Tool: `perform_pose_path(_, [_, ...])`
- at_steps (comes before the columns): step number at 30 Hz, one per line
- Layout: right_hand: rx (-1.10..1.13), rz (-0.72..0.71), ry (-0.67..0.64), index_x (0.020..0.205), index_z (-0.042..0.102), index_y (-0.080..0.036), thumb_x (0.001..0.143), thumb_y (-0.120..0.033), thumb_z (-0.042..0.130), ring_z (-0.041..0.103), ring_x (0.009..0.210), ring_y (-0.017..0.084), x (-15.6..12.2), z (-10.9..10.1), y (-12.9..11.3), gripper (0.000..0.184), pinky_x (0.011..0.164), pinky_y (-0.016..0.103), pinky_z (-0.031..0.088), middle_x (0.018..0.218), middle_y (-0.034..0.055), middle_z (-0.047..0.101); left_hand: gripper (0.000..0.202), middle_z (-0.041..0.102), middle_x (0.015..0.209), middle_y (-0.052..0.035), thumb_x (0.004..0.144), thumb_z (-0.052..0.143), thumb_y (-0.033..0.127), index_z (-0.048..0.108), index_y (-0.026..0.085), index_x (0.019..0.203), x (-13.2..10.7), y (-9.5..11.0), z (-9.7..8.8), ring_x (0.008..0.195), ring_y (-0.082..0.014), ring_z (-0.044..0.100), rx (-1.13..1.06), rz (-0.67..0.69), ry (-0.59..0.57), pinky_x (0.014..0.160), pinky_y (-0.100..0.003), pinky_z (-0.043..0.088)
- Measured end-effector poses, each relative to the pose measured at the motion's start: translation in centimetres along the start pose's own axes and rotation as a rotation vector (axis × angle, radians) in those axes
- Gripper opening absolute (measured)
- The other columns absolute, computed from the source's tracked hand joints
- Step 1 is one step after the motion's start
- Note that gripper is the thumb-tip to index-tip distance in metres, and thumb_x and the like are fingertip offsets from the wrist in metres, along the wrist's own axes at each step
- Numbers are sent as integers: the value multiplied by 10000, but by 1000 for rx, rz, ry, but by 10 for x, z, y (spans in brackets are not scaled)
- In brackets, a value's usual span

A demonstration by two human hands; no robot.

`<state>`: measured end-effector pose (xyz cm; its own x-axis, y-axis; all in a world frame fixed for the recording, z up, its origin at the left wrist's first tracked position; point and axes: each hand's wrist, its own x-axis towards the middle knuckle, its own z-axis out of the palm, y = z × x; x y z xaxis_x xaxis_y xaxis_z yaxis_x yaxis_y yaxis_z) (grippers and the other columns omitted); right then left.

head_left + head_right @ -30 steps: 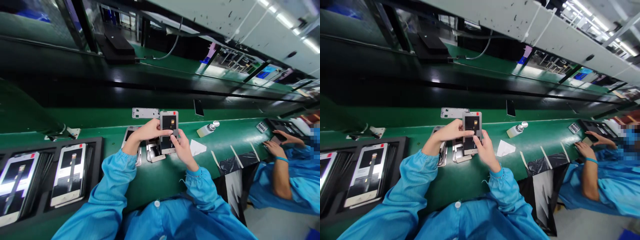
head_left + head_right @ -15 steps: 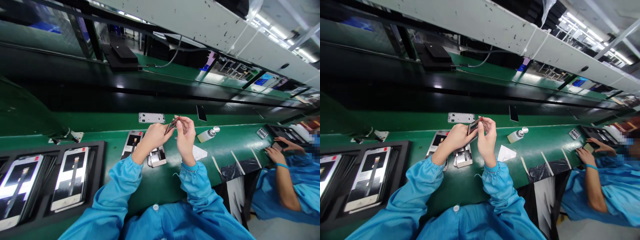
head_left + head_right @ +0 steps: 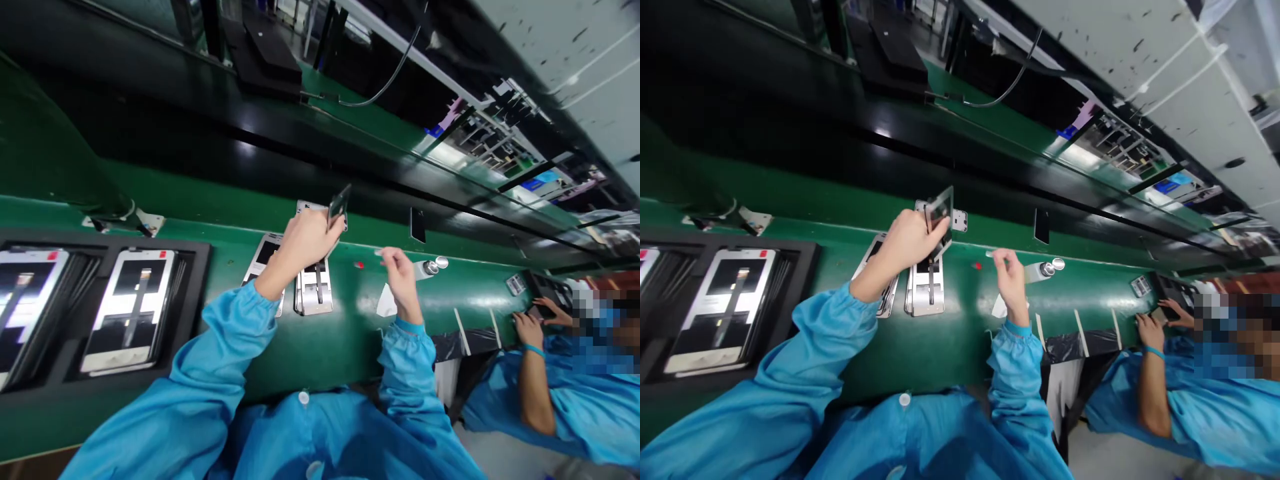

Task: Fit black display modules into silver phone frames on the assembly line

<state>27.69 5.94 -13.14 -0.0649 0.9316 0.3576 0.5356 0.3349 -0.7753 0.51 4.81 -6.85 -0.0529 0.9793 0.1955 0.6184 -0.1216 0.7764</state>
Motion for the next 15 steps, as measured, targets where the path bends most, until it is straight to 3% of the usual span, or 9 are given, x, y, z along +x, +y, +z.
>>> perform_pose_path(3, [-106,50,-77,843,628,-248,1003,-801,590,633,936,252,-5,11,43,576,905,415,548,914,58,680,407,585,629,-47,1079,614,360,602,211,700,5,-7,-7,644,-235,624,-35,-12,54,729,-364,469])
perform_pose_path(6, [-208,76,-95,809,602,-257,1031,-708,598,620,995,268,-9,22,67,503,989,449,514,952,71,680,458,572,614,-36,1066,645,328,510,225,641,6,-9,-7,615,-214,592,-78,-4,64,719,-362,483])
perform_pose_path(11, [-339,101,-91,831,604,-248,1053,-513,608,602,1140,297,-8,28,76,346,1103,493,440,1036,92,678,496,542,601,-22,1063,647,304,436,237,619,5,-9,-4,573,-188,540,-143,-4,61,715,-372,487])
perform_pose_path(15, [-405,132,-64,847,573,-250,1041,-448,614,574,1195,315,-11,33,75,280,1118,506,432,1091,109,655,513,509,568,-11,1062,634,287,404,243,605,6,-12,-2,555,-176,508,-151,24,53,686,-367,455])
